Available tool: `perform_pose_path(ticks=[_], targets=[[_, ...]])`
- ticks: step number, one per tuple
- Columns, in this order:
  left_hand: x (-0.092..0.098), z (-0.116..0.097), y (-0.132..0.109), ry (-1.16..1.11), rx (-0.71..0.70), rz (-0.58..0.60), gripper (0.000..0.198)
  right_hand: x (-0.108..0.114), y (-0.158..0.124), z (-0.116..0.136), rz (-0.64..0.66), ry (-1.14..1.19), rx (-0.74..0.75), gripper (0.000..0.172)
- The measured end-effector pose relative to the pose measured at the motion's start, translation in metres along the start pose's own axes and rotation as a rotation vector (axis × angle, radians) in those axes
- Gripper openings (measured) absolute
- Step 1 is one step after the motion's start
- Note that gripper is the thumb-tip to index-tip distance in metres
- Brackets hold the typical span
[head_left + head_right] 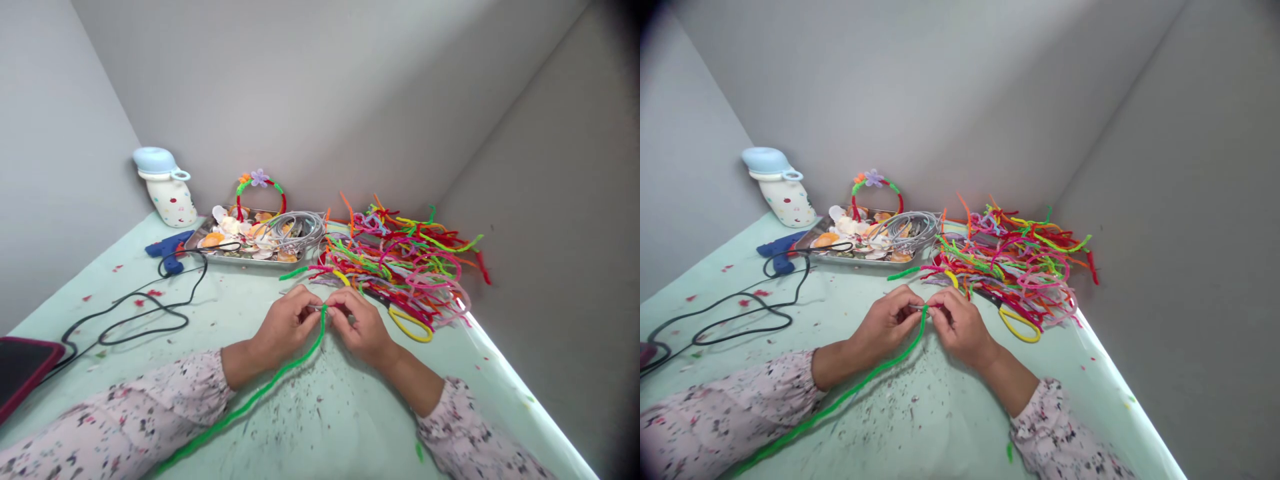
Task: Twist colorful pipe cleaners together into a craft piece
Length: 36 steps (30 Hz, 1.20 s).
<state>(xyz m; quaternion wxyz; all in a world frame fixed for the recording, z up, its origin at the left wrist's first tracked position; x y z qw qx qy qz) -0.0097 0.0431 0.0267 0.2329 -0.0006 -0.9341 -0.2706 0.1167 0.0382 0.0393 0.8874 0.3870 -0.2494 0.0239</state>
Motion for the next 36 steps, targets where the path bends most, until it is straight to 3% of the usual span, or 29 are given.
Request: perform_pose_path(ticks=[21, 36], targets=[[0.0025, 0.0005, 0.0016, -0.001, -0.066, -0.039, 0.007, -0.0004, -0.0009, -0.0014, 0.017, 0.05, -0.005, 0.008], [-0.0011, 0.0048, -0.0001, -0.129, 0.029, 0.017, 0.02, -0.0019, -0.0026, -0.002, 0.053, 0.069, 0.014, 0.008]])
Point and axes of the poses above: each hand's wrist, its own y-axis towards the middle knuckle, its own x-axis out of the back of the hand, z = x × y, the point moved 8 cm from there along y, towards the middle knuckle, and after that the axes turned 11 degrees about -z, right-handed, at the moved point
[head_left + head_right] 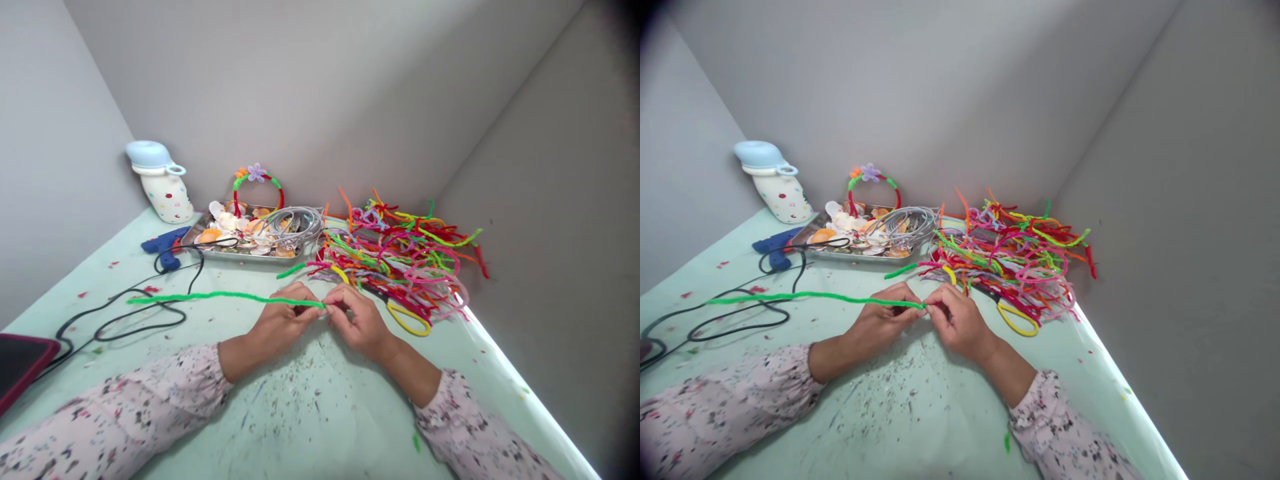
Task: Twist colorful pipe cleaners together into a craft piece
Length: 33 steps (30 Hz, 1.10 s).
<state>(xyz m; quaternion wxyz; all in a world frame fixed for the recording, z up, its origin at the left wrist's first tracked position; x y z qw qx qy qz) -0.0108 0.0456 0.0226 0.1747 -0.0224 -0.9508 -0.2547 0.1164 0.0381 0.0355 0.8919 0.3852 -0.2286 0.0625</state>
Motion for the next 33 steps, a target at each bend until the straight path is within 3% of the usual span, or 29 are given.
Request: perform_pose_path(ticks=[16, 26, 33], targets=[[-0.0039, 0.0046, 0.0001, 0.029, 0.052, 0.051, 0.023, 0.0009, 0.0011, -0.0002, -0.009, -0.015, 0.002, 0.009], [0.0008, -0.0024, 0.0022, 0.059, -0.007, 0.02, 0.025, -0.0022, -0.0002, -0.0003, 0.017, -0.02, 0.001, 0.008], [-0.0009, 0.0042, 0.0003, -0.052, 0.119, 0.038, 0.03, -0.0049, -0.001, -0.0003, 0.043, -0.021, 0.004, 0.008]])
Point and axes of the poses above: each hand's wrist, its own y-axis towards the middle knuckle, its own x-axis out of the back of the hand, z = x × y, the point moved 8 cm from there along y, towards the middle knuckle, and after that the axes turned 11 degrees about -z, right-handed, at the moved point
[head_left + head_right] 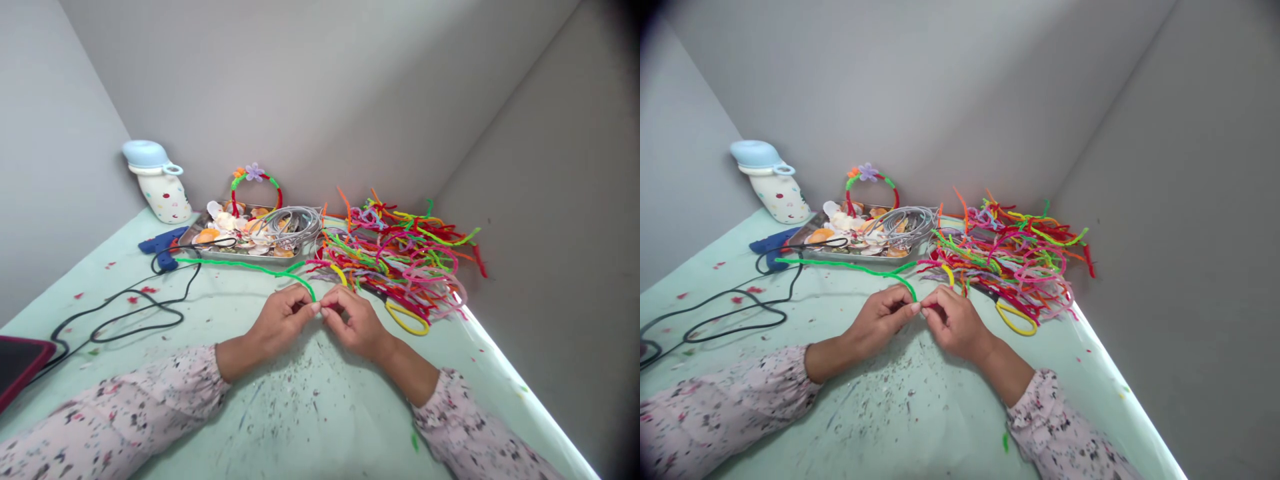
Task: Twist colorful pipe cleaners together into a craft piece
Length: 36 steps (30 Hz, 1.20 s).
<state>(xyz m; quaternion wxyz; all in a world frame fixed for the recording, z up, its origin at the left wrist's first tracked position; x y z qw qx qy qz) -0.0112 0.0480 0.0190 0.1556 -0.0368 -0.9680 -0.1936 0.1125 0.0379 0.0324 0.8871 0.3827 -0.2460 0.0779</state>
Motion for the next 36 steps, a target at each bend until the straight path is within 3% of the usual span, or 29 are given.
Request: perform_pose_path(ticks=[10, 27, 36], targets=[[-0.004, 0.012, -0.001, -0.095, 0.173, 0.021, 0.026, -0.002, -0.001, 0.0, 0.023, -0.005, 0.004, 0.009], [-0.007, 0.018, 0.0, -0.146, 0.271, 0.025, 0.022, -0.006, -0.003, -0.003, 0.041, -0.025, 0.011, 0.006], [-0.005, 0.014, 0.0, -0.047, 0.159, 0.014, 0.025, -0.006, -0.002, -0.005, 0.039, -0.06, 0.015, 0.01]])
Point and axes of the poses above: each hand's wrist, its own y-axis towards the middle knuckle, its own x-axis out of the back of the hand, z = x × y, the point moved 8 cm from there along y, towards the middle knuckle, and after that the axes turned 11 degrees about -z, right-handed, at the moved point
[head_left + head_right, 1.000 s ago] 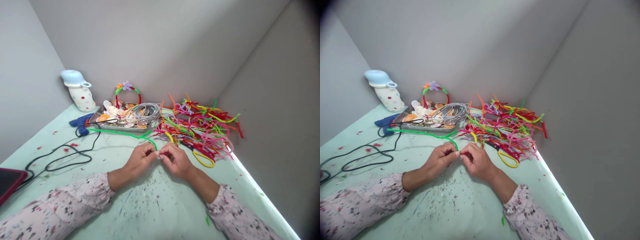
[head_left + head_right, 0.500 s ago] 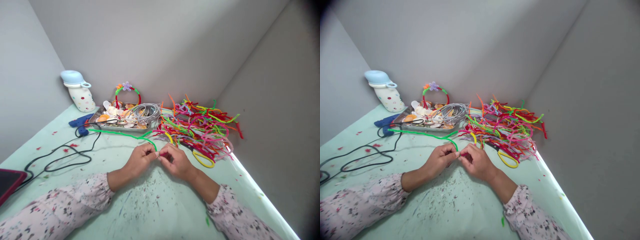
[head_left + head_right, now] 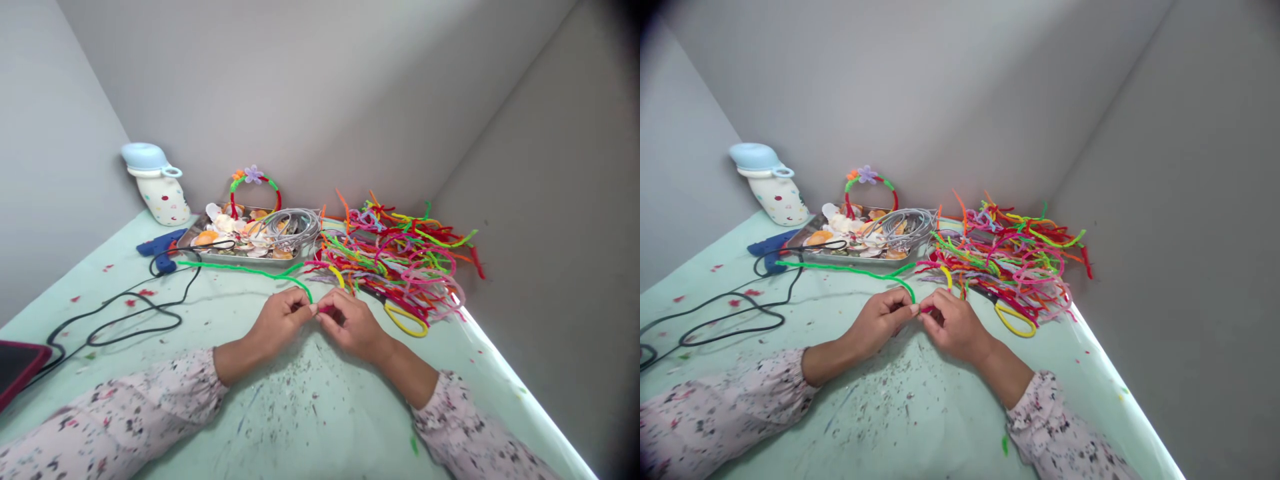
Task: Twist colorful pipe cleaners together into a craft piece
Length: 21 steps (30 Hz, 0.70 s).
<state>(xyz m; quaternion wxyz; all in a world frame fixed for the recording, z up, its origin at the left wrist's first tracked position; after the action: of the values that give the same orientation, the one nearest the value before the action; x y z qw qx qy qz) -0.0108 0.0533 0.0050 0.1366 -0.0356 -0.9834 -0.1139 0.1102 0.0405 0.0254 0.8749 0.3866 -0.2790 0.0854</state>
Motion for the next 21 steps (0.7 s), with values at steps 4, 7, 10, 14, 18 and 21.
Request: perform_pose_path(ticks=[4, 7, 10, 14, 18, 21], targets=[[0.0027, -0.0085, -0.0005, 0.091, -0.09, -0.028, 0.026, 0.0025, 0.0016, 0.0005, -0.022, -0.029, -0.002, 0.01], [0.0034, -0.0117, -0.001, 0.106, -0.094, -0.036, 0.03, 0.004, 0.0024, 0.0023, -0.032, -0.023, -0.001, 0.006], [0.003, -0.011, -0.0011, 0.096, -0.056, -0.038, 0.032, 0.0048, 0.003, 0.0051, -0.038, -0.005, 0.012, 0.005], [0.0016, -0.0067, -0.0009, 0.085, 0.003, -0.031, 0.032, 0.003, 0.0023, 0.0052, -0.019, 0.0, 0.016, 0.004], [0.0012, -0.0059, -0.0005, 0.112, 0.0, -0.027, 0.03, 0.0012, 0.0009, 0.0039, -0.002, 0.001, 0.021, 0.004], [0.001, -0.0065, 0.0003, 0.155, -0.014, -0.024, 0.029, 0.0008, 0.0001, 0.0034, 0.005, -0.006, 0.027, 0.004]])
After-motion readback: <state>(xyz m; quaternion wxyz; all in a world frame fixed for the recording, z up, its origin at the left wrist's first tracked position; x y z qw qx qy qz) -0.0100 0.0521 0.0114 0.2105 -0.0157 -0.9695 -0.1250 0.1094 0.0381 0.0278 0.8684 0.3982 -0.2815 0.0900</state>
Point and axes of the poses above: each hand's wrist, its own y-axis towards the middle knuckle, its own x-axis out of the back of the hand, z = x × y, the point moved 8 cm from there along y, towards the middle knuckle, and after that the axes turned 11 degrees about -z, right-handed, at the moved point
